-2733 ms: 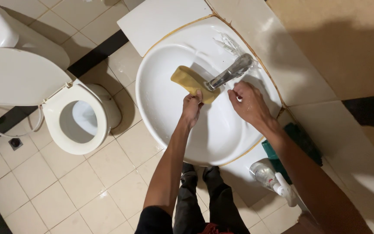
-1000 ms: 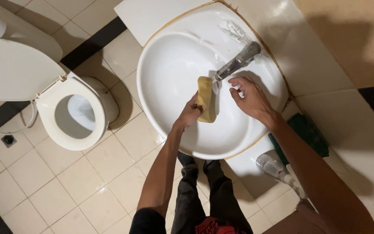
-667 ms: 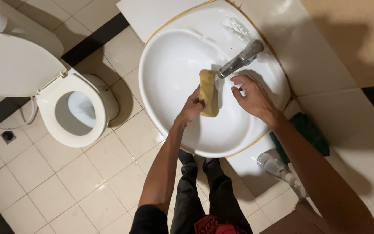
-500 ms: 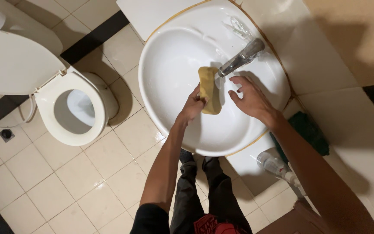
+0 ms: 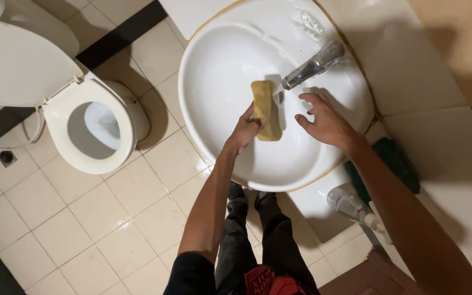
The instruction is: The person wets a yellow sponge under running water at a sink, then wipes the underside of the toilet seat and the top of the toilet tank. The person repeats rinsing the sponge and wiping the toilet seat and tank multiple times.
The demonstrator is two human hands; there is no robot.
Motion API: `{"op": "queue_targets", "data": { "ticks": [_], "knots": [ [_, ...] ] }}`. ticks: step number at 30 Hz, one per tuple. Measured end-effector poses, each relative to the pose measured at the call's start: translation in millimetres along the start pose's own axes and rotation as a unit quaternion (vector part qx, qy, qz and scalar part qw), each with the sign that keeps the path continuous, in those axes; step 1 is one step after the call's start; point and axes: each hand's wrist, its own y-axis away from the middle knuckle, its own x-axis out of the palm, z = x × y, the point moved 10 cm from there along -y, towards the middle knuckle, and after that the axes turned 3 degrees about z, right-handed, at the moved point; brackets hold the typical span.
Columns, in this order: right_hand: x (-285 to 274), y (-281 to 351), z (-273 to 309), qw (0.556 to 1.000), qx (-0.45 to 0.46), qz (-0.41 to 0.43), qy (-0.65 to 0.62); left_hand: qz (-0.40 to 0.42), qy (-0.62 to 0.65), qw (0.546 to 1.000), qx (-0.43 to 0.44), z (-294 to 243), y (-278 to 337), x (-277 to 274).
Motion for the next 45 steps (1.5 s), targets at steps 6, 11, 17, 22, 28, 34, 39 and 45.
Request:
{"op": "queue_targets", "data": {
  "ticks": [6,11,17,22,28,34,39,45],
  "knots": [
    [15,-4,-16,0.997,0.04,0.049,0.035,-0.009,0.048,0.999,0.016,-8,1,4],
    [13,2,-14,0.997,0.045,0.052,0.024,-0.006,0.07,0.997,0.013,13,-10,1],
    [9,4,-16,0.998,0.033,0.048,0.017,0.019,0.047,0.999,0.004,19,-2,6],
    [5,4,-14,0.998,0.029,0.053,0.018,0.026,-0.001,0.999,-0.03,4,19,21],
    [2,6,-17,0.997,0.035,0.065,0.013,0.042,0.016,0.999,-0.026,14,14,30],
    [1,9,-21,0.997,0.048,0.067,0.01,0.031,0.024,0.999,-0.011,15,5,33],
    [7,6,-34,0.997,0.034,0.064,-0.019,-0.026,0.05,0.998,0.01,14,-2,27],
    [6,4,-39,0.998,0.015,0.058,-0.024,-0.065,0.09,0.993,0.047,31,-15,11]
  ]
}}
